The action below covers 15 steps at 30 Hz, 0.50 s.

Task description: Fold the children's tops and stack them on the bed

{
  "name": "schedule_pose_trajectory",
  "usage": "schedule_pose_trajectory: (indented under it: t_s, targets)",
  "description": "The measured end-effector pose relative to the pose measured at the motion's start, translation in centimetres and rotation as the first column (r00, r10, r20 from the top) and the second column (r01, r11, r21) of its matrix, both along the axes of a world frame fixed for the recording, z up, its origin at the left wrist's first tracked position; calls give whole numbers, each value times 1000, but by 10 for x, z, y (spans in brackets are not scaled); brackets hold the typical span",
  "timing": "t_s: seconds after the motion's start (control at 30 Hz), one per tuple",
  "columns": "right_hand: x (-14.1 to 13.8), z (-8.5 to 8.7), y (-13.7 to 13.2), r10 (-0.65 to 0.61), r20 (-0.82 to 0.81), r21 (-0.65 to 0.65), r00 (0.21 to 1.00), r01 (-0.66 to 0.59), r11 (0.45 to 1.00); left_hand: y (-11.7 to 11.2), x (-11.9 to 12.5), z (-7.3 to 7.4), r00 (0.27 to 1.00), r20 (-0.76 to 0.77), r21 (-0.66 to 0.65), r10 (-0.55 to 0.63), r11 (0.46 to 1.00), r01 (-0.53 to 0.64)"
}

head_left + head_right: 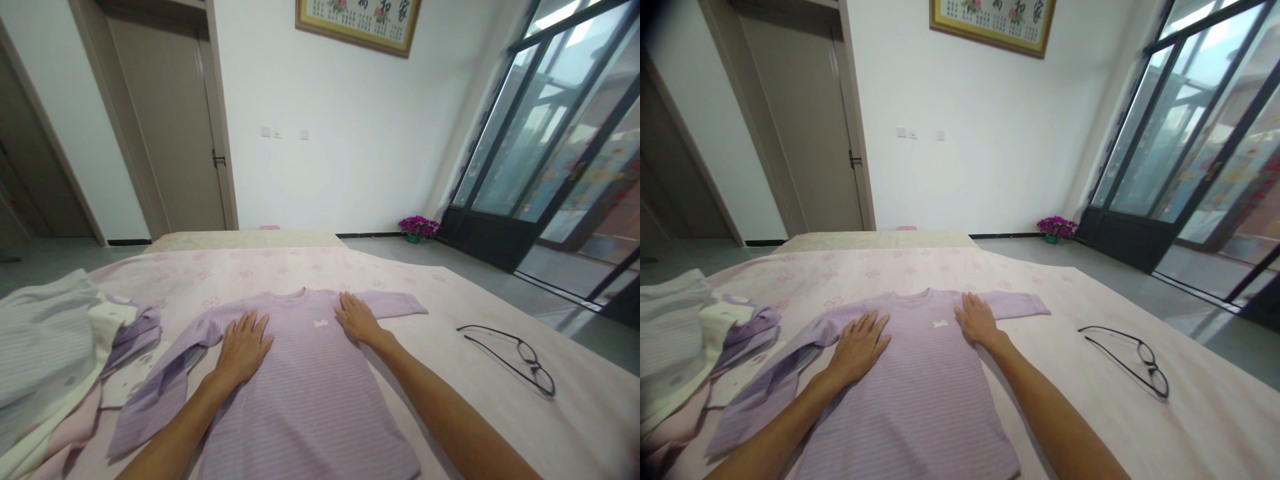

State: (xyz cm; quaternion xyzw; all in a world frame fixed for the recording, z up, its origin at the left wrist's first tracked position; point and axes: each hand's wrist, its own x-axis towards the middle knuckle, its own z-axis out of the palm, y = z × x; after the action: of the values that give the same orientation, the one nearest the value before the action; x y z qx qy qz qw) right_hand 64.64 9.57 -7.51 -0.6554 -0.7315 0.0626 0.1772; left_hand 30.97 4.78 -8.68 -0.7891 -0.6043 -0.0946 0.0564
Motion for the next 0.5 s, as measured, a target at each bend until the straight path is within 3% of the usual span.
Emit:
schedule_pose_trajectory:
  t_s: [0.07,0.17,0.33,0.5]
  targets:
    - [6,-11,-1,-78,146,-72,986,89,993,0,0,0,1000,5,0,7,1000,-7]
    - [47,-18,-1,-242,309,-66,920,275,959,-1,1,-1,1000,3,1,13,1000,-13]
    - [118,-8,1,-429,317,-55,846,468,882,-1,2,0,1000,9,2,19,1000,-19]
    - [143,9,-2,-592,268,10,760,612,791,-1,3,2,999,32,3,22,1000,-22]
